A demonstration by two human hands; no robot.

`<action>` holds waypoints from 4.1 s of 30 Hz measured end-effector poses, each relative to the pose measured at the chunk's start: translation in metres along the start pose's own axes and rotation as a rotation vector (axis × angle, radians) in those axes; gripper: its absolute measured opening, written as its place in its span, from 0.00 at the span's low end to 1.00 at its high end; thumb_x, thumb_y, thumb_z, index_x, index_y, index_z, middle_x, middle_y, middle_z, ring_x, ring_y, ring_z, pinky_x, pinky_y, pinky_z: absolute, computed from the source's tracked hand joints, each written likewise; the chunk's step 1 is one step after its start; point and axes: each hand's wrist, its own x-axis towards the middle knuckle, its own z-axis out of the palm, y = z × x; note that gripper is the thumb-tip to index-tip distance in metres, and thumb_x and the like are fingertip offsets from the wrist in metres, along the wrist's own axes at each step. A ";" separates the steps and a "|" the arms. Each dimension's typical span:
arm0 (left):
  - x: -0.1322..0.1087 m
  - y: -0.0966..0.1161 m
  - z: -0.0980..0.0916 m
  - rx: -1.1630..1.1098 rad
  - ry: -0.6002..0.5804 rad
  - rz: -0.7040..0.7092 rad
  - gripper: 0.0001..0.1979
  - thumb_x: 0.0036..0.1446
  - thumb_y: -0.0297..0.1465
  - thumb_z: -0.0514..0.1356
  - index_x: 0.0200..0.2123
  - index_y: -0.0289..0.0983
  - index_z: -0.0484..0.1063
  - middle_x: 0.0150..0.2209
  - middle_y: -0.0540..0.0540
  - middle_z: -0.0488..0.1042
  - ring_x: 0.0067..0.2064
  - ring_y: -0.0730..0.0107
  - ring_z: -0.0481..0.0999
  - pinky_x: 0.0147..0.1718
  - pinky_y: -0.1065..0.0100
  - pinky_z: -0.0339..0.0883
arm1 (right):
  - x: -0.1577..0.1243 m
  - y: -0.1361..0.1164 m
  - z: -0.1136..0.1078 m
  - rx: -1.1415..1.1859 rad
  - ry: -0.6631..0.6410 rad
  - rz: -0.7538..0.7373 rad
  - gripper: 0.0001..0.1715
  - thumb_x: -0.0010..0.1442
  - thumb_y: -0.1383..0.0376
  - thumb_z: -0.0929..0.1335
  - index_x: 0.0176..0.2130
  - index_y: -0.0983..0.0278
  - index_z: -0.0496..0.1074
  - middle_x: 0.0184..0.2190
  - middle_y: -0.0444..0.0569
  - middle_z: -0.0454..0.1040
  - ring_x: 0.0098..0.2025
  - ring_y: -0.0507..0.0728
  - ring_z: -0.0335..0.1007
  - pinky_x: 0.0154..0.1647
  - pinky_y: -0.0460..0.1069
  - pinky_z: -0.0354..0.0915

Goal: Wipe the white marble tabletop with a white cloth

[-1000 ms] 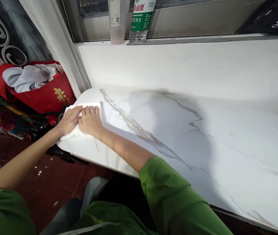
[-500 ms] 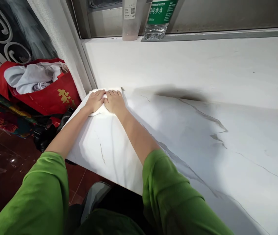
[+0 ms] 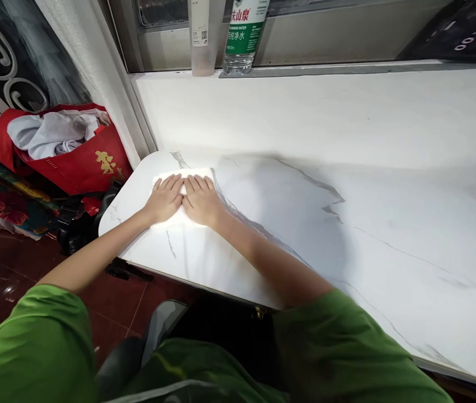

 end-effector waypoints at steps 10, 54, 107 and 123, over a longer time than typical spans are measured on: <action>-0.097 0.072 0.007 -0.029 0.064 0.067 0.27 0.65 0.32 0.43 0.66 0.30 0.56 0.69 0.34 0.55 0.71 0.53 0.49 0.68 0.45 0.40 | -0.114 -0.015 -0.028 0.024 0.077 -0.136 0.32 0.65 0.65 0.56 0.63 0.80 0.63 0.64 0.65 0.62 0.66 0.69 0.55 0.68 0.64 0.48; 0.010 0.113 0.024 -0.073 0.081 0.273 0.26 0.66 0.31 0.44 0.66 0.32 0.56 0.69 0.36 0.56 0.70 0.54 0.53 0.67 0.46 0.42 | -0.104 0.076 -0.025 -0.096 0.105 0.148 0.32 0.65 0.66 0.54 0.63 0.77 0.63 0.64 0.62 0.63 0.66 0.64 0.57 0.67 0.61 0.51; -0.024 0.231 0.024 -0.133 -0.065 0.456 0.28 0.67 0.33 0.44 0.67 0.28 0.53 0.70 0.38 0.51 0.71 0.55 0.48 0.68 0.45 0.38 | -0.238 0.101 -0.067 -0.191 0.211 0.219 0.30 0.68 0.65 0.52 0.62 0.75 0.64 0.62 0.61 0.67 0.65 0.63 0.60 0.66 0.60 0.56; 0.080 0.240 0.030 -0.146 -0.099 0.386 0.27 0.68 0.31 0.41 0.68 0.30 0.51 0.71 0.40 0.50 0.72 0.60 0.47 0.69 0.48 0.38 | -0.166 0.188 -0.061 -0.126 0.109 0.312 0.31 0.63 0.67 0.54 0.60 0.75 0.65 0.61 0.62 0.67 0.63 0.65 0.61 0.65 0.60 0.56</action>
